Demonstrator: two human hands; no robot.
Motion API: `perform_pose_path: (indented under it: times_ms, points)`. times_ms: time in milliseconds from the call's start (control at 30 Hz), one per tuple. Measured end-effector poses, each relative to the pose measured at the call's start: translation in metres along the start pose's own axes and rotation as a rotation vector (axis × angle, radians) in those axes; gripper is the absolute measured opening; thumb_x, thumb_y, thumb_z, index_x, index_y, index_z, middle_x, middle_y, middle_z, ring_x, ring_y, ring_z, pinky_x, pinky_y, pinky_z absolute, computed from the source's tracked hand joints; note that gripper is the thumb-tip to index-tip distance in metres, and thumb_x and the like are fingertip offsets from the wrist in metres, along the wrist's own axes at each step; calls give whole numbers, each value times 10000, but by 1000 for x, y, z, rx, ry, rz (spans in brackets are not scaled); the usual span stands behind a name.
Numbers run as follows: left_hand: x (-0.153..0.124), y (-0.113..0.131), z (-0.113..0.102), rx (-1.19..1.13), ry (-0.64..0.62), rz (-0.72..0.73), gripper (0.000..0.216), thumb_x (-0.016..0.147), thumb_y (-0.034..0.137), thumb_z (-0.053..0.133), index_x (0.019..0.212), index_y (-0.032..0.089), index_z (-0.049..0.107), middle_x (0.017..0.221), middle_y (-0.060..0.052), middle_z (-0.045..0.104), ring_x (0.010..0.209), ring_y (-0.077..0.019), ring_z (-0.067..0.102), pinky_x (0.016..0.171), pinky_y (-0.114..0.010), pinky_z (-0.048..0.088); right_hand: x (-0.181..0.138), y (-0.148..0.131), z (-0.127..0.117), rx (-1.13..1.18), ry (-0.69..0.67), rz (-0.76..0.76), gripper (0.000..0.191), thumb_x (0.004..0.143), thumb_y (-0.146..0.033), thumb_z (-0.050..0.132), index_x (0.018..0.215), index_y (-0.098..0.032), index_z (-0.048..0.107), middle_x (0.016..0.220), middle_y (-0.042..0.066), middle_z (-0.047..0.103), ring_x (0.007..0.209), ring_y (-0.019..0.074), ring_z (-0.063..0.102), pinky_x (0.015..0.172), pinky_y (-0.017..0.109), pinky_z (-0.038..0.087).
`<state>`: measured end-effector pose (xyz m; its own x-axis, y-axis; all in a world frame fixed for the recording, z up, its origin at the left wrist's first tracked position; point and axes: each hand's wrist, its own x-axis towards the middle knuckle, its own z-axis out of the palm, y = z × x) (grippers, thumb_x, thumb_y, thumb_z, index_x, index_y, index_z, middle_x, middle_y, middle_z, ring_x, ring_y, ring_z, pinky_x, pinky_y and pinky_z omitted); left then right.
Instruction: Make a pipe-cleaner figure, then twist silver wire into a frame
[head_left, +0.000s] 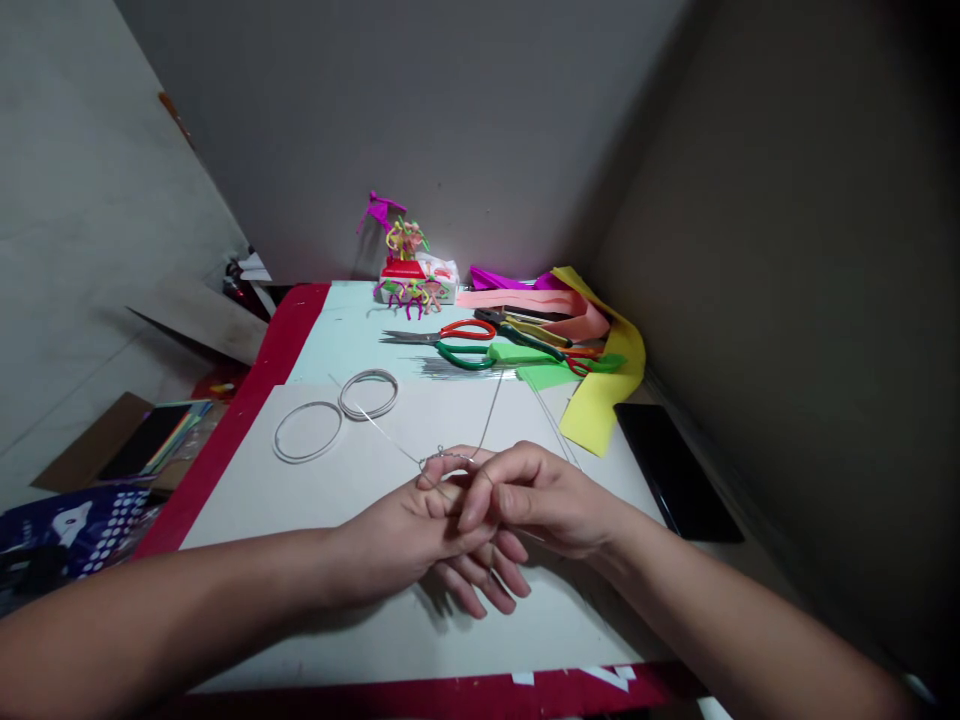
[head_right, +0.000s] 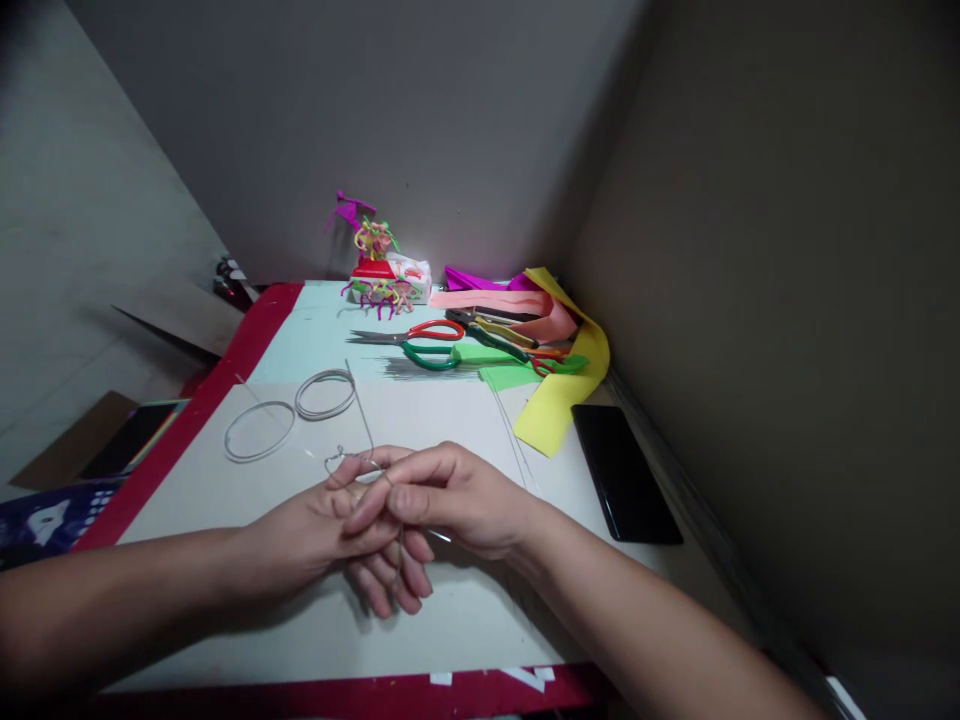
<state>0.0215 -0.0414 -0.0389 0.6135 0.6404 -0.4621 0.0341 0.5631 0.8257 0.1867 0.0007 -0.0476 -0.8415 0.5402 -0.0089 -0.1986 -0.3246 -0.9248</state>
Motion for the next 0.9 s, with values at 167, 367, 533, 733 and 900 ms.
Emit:
perform_pose_path:
  times_ms: [167,367,533,733,900]
  points:
    - [4,0,-3,34,8,7,422,763,528,595,769,112,666,712,-91,716,647,-170,667,610,-281,528,3,-3,3,-37,-69,-82,273,795,-415,635,845,-171,748,1162,124,615,1229,235,457,1021,369,345]
    - [7,-3,-7,118,-36,33,402,848,495,509,846,114,637,793,-105,720,691,-146,667,652,-274,523,7,6,5,136,-23,-95,264,815,-394,615,804,-158,733,1095,115,608,1068,225,544,925,396,430]
    - [9,1,-18,166,-72,36,264,836,351,580,842,99,658,763,-115,718,700,-167,675,662,-289,519,5,6,2,72,65,-123,244,816,-371,618,732,-171,728,912,81,623,1022,201,546,987,393,369]
    - [0,24,-50,69,115,155,144,717,220,640,782,97,677,674,-79,696,578,-162,640,571,-268,486,1,-5,-3,156,106,-164,205,841,-324,602,747,-181,716,1046,64,624,997,190,571,923,362,413]
    - [-15,39,-58,262,176,215,186,696,293,668,743,113,670,477,26,524,385,-62,414,381,-179,306,1,4,-4,237,34,-108,213,843,-301,608,780,-125,710,1035,89,616,839,149,614,805,292,454]
